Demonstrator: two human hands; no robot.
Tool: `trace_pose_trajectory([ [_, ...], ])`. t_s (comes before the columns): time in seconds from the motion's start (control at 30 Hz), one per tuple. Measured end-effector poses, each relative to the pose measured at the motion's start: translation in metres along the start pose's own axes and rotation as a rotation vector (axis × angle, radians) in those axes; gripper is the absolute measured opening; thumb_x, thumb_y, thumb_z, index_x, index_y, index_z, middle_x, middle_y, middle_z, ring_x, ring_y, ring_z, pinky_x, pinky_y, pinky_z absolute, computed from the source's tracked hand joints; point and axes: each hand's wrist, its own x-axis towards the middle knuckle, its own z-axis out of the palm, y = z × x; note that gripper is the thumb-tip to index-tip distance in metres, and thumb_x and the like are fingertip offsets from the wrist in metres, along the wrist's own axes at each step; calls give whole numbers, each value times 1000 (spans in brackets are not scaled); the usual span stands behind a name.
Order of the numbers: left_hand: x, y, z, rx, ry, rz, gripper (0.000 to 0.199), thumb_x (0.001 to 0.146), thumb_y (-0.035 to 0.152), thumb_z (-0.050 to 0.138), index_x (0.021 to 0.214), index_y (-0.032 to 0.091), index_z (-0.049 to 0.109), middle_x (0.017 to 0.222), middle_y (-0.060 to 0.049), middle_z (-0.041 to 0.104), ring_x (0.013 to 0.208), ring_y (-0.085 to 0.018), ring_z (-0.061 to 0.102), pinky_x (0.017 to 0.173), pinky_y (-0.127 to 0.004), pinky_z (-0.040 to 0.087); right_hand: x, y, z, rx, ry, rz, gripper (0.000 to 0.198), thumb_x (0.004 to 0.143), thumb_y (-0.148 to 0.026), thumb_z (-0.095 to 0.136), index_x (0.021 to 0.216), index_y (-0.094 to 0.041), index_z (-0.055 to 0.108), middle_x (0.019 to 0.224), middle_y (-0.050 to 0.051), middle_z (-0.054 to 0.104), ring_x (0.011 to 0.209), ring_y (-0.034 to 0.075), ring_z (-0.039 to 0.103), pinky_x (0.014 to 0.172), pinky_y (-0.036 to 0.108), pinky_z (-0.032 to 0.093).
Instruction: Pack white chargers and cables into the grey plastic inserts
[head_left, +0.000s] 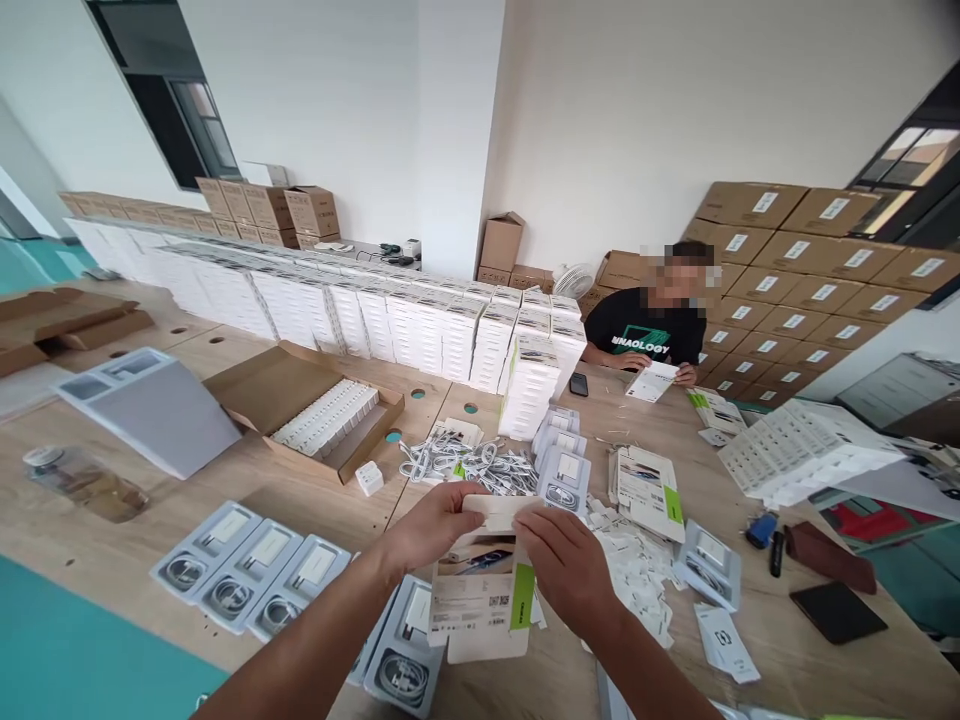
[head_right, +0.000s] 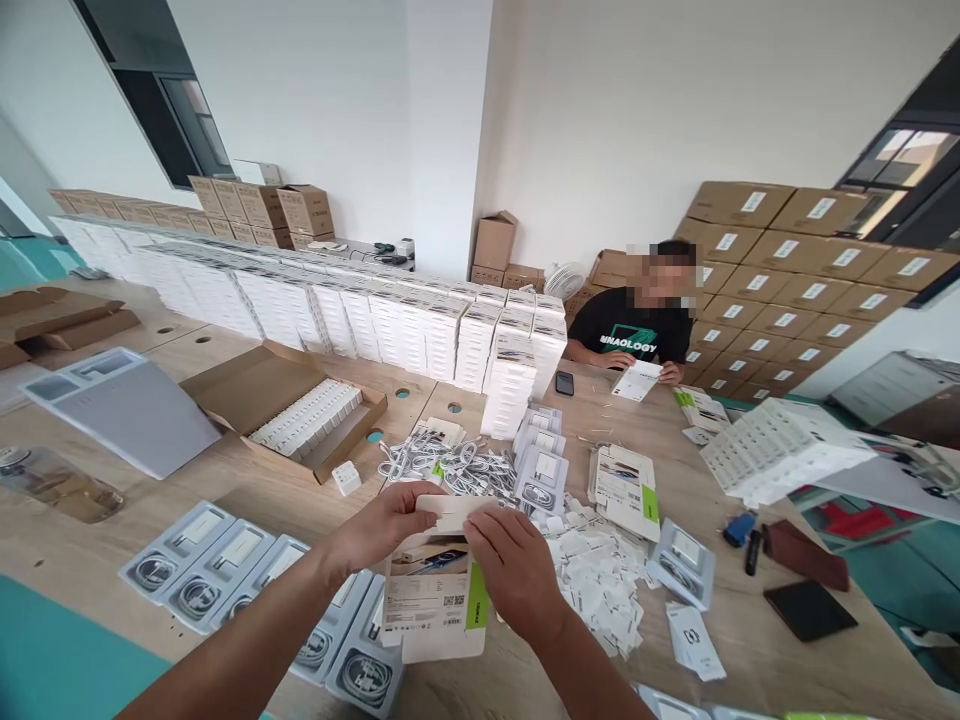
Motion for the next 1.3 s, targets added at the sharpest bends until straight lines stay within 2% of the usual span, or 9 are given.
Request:
trace_pose_trajectory([
  [0.17, -4, 4, 5, -8, 16, 57, 15, 74, 19, 60, 88, 15, 65, 82, -1, 66, 76, -16, 59, 69, -26, 43, 7, -3, 2, -59, 21, 30, 26, 85, -9, 59, 108, -20, 64, 105, 9, 72, 102, 23, 63, 86, 39, 53],
  [0.3, -9, 6, 7, 51, 33, 99, 26, 72, 19, 67, 97, 16, 65, 84, -1, 66, 75, -17, 59, 65, -25, 43, 12, -5, 3, -77, 9, 198, 17, 88, -19, 58, 102, -24, 65, 117, 9, 67, 112, 29, 58, 89, 47, 51],
  [0.43, -13, 5, 9, 242, 115, 149, 21, 75, 25, 69, 95, 18, 67, 82, 0, 66, 72, -15, 58, 60, -22, 41, 15, -2, -3, 170, -100, 451, 39, 90, -32, 56, 129, -27, 51, 133, 10, 56, 120, 27, 56, 90, 42, 55],
  [0.53, -16, 5, 8, 418, 130, 199, 16, 79, 28, 65, 93, 20, 69, 78, 1, 65, 65, -13, 56, 55, -21, 38, 18, 2, -10, 360, -188, 549, 38, 90, -34, 56, 128, -30, 52, 124, 7, 61, 108, 22, 62, 84, 35, 57],
  [0.73, -21, 6, 7, 589, 132, 347, 23, 86, 32, 60, 105, 23, 69, 82, 0, 70, 65, -13, 59, 56, -21, 39, 18, 4, -14, 414, -80, 472, 27, 89, -28, 59, 116, -28, 61, 108, 5, 67, 94, 20, 65, 76, 32, 56],
  [0.93, -22, 8, 8, 615, 139, 376, 21, 90, 29, 56, 105, 26, 71, 85, 1, 73, 70, -14, 63, 63, -22, 43, 21, 3, -17, 449, -41, 419, 29, 89, -25, 59, 118, -28, 61, 108, 7, 68, 93, 20, 65, 74, 32, 53],
  [1.03, -22, 11, 12, 597, 132, 396, 23, 91, 25, 53, 104, 28, 72, 88, 2, 73, 75, -14, 63, 68, -22, 43, 28, 2, -21, 579, -115, 619, 16, 87, -32, 62, 100, -26, 67, 94, 5, 68, 82, 20, 62, 68, 32, 50],
  [1.13, -21, 13, 14, 576, 118, 403, 24, 92, 24, 52, 104, 28, 72, 86, 1, 72, 74, -14, 61, 67, -23, 42, 33, 5, -25, 863, -215, 883, 19, 80, -40, 69, 90, -24, 65, 80, 2, 64, 70, 17, 57, 60, 30, 46],
  [1.3, -20, 17, 6, 358, 55, 282, 29, 87, 30, 59, 114, 26, 69, 90, -3, 71, 73, -17, 61, 67, -28, 43, 31, 13, -23, 1133, -249, 980, 25, 78, -44, 71, 78, -20, 62, 69, -2, 57, 63, 13, 50, 56, 27, 39],
])
